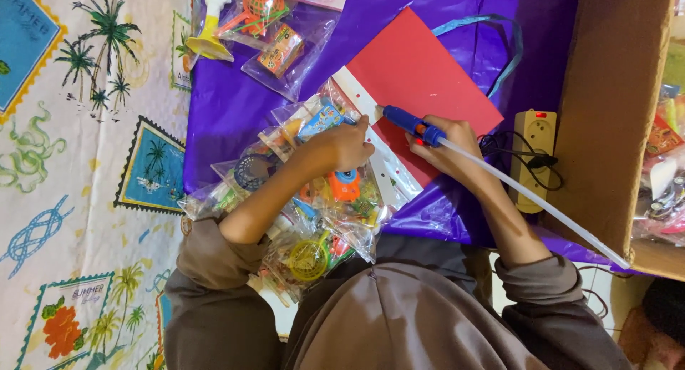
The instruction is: The person applies hot glue to a red cardboard sheet using a glue gun and then sticks several small plastic-wrapped toy packages onto the glued areas.
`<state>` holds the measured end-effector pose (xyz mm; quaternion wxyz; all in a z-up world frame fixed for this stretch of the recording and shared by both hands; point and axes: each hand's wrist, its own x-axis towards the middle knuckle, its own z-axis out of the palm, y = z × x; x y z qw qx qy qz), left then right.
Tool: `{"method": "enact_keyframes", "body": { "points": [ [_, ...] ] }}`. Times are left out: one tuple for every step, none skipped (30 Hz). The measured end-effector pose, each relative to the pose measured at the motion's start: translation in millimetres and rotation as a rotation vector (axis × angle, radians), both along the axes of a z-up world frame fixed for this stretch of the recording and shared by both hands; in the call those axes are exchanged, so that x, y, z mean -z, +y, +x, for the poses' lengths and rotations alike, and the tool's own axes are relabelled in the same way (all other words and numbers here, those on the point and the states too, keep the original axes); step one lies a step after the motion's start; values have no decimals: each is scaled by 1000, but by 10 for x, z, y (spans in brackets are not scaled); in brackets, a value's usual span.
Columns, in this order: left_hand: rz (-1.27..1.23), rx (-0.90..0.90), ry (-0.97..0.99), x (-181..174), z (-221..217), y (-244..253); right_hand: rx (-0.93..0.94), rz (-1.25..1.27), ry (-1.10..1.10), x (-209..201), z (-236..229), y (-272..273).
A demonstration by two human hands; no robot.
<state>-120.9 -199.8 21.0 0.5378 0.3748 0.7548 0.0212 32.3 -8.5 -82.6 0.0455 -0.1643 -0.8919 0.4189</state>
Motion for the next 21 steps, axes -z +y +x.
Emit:
{"method": "enact_keyframes", "body": {
  "points": [
    [-2, 1, -2, -31, 6, -2, 1, -2, -2, 44, 13, 7],
    [4, -4, -7, -64, 8, -3, -1, 11, -4, 86, 18, 16],
    [10, -8, -13, -97, 10, -4, -2, 23, -5, 128, 24, 26],
    [9, -6, -14, -57, 8, -10, -1, 22, -6, 89, 14, 10],
    [13, 4, -3, -18, 5, -16, -14, 19, -11, 49, 4, -5],
    [17, 14, 7, 21, 2, -20, -28, 16, -16, 7, -8, -17],
    [17, 15, 7, -10, 4, -24, -27, 16, -16, 17, -5, -13],
    [24, 21, 4, -40, 6, -29, -37, 33, -17, 28, -2, -11],
    [30, 26, 1, -70, 7, -36, -47, 51, -17, 39, 0, -9],
    [29, 26, 0, -49, 14, -31, -47, 50, -19, 48, -1, -3],
    [18, 25, 13, -28, 21, -25, -49, 54, -24, 56, -3, 4],
    [7, 25, 27, -10, 22, -16, -50, 59, -28, 63, -10, 14],
    [6, 26, 28, -14, 27, -15, -49, 59, -28, 70, -17, 23],
    [11, 33, 41, -17, 33, -17, -46, 66, -27, 78, -25, 30],
    [17, 39, 53, -21, 38, -19, -43, 73, -26, 87, -34, 36],
    [15, 40, 53, -29, 33, -15, -42, 72, -26, 71, -36, 36],
    [14, 39, 53, -35, 27, -12, -49, 77, -32, 56, -38, 35],
    [12, 36, 52, -40, 26, -12, -58, 82, -39, 41, -36, 31],
    [10, 37, 50, -39, 26, -15, -58, 80, -40, 33, -40, 20],
    [11, 41, 52, -37, 29, -15, -59, 80, -47, 24, -38, 12],
    [12, 45, 55, -34, 32, -14, -60, 81, -53, 14, -36, 4]
  ]
}}
